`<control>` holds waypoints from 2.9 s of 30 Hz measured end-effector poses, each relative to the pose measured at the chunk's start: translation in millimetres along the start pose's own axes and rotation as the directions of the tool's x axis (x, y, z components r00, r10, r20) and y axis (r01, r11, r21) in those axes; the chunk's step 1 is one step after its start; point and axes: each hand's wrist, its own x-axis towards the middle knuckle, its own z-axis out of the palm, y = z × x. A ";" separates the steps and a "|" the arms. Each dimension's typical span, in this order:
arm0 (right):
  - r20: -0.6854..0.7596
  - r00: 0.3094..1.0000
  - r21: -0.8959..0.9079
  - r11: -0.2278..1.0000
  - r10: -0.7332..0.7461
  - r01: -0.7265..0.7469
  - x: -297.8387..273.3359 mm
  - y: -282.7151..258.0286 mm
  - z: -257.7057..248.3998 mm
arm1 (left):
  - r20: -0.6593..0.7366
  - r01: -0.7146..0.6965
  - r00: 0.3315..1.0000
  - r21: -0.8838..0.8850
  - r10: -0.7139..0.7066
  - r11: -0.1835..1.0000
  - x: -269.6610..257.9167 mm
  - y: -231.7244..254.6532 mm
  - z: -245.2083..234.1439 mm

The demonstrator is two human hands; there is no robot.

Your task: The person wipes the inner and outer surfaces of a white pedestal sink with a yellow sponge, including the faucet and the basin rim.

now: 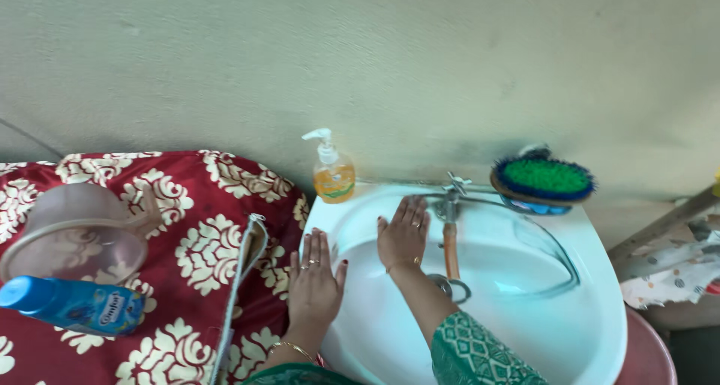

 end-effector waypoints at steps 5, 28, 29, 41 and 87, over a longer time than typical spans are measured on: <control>0.006 0.733 0.077 0.731 -0.680 0.678 -37.3 -26.9 26.0 | -0.171 -0.112 0.980 -0.083 0.096 0.990 2.6 -10.1 16.3; 0.262 0.723 0.095 0.762 -0.640 0.640 -39.9 -23.8 -34.8 | -0.028 -0.064 0.998 -0.232 0.060 0.971 -4.9 -11.6 -1.5; 0.285 0.613 0.169 0.669 -0.737 0.724 -36.9 -11.4 -46.2 | -0.056 -0.076 0.996 -0.212 0.066 0.974 -3.0 -10.0 -1.6; 0.116 0.887 0.260 0.875 -0.448 0.408 -23.0 31.0 -20.8 | 0.026 -0.004 1.000 -0.233 0.010 0.973 -2.6 -4.9 -6.0; 0.578 0.653 0.628 0.778 -0.489 0.026 -171.6 -56.0 -83.8 | 0.067 -0.224 0.969 -0.182 0.239 0.957 0.5 -15.5 -7.2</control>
